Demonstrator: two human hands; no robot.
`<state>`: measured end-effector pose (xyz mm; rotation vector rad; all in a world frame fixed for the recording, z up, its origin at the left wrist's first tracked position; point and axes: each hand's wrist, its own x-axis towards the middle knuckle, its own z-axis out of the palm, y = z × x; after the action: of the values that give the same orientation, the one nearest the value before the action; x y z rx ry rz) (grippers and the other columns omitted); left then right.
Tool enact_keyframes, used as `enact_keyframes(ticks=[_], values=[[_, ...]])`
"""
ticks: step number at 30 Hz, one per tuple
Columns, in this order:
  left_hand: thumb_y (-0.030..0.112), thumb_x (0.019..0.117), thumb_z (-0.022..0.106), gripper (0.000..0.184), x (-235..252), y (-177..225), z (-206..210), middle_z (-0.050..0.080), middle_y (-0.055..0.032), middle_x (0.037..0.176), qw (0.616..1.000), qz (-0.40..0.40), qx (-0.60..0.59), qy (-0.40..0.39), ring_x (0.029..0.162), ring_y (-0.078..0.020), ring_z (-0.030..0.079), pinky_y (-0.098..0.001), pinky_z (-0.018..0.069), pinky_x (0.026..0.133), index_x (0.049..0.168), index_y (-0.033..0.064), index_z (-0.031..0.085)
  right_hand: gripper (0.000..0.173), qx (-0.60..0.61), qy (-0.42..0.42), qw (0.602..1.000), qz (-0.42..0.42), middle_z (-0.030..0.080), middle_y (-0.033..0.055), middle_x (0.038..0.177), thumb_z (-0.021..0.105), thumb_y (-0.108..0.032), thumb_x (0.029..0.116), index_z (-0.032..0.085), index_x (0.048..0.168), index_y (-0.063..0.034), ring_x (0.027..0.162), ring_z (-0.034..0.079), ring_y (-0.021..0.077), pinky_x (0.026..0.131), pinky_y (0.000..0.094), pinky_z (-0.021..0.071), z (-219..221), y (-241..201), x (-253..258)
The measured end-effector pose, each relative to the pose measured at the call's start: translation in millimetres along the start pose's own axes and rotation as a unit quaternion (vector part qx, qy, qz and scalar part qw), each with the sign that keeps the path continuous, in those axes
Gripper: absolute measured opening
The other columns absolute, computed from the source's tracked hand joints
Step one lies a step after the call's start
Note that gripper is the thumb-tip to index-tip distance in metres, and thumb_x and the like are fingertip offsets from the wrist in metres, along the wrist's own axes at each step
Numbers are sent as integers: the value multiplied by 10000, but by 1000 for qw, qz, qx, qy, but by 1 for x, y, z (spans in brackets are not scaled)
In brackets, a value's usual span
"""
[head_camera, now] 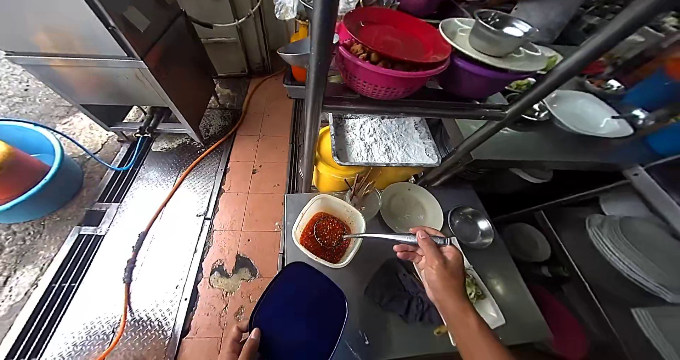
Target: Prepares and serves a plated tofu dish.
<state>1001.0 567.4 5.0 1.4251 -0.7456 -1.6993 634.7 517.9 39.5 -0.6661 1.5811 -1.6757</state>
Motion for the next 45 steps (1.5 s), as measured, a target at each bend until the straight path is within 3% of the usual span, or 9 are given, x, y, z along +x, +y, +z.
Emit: enact_keyframes(ticks=[6,9,13,16,20,24,28,37,45], values=[[65,1072,366,161,35,-5,88,697,-79,789,997,77,-19,11,554,-178,693,-341,614,480,1170,-1,475,226,4,16,999,-31,754,61,837,403,-97,1080,624,1105,-55,666,743,168,660,316,652,-37,-48,-13],[58,1074,368,130,53,-1,154,691,-61,764,994,100,-25,-49,561,-172,700,-339,626,509,1140,22,474,235,4,56,998,-39,749,44,850,389,-115,1096,619,1118,-72,663,737,144,643,280,641,-76,-73,-23],[92,1082,399,129,67,-15,228,708,-80,828,983,107,4,-149,597,-194,711,-361,634,545,1159,56,497,236,14,110,990,-86,751,48,861,424,-118,1075,657,1084,-76,682,738,141,633,290,647,-147,-91,-41],[130,1098,433,181,68,-28,271,696,-87,887,969,121,116,-183,627,-181,709,-359,631,562,1237,27,488,227,-20,161,983,-90,761,27,882,445,-149,1073,666,1099,-103,702,741,130,645,275,643,-205,-88,-63],[199,1108,454,280,68,-49,303,704,-130,920,932,148,269,-193,628,-204,707,-396,626,583,1317,15,481,210,-36,246,967,-63,765,18,871,437,-114,1061,643,1096,-98,697,749,142,653,294,654,-272,-52,-89],[197,1108,457,282,69,-68,306,696,-140,910,916,151,328,-176,626,-221,704,-418,624,587,1322,15,473,195,-40,295,954,-36,764,32,856,442,-83,1060,627,1118,-64,696,756,164,663,327,662,-309,-5,-107],[154,1102,452,268,63,-72,283,691,-130,948,928,152,300,-159,660,-201,718,-396,637,587,1308,-15,477,167,-37,313,949,-14,766,33,855,470,-84,1058,619,1128,-55,709,762,173,683,335,665,-318,21,-115],[58,1070,372,160,36,-59,207,727,-85,851,974,129,174,-67,618,-197,738,-342,640,522,1176,13,483,157,-58,236,967,-73,773,8,920,508,-104,1040,631,1138,-103,769,771,170,732,335,669,-307,31,-96],[60,1072,354,160,36,-55,182,722,-87,860,984,122,128,-35,624,-204,736,-358,642,536,1163,41,485,149,-74,230,967,-82,764,9,943,504,-63,1039,596,1155,-82,779,774,185,738,357,674,-293,30,-72]])
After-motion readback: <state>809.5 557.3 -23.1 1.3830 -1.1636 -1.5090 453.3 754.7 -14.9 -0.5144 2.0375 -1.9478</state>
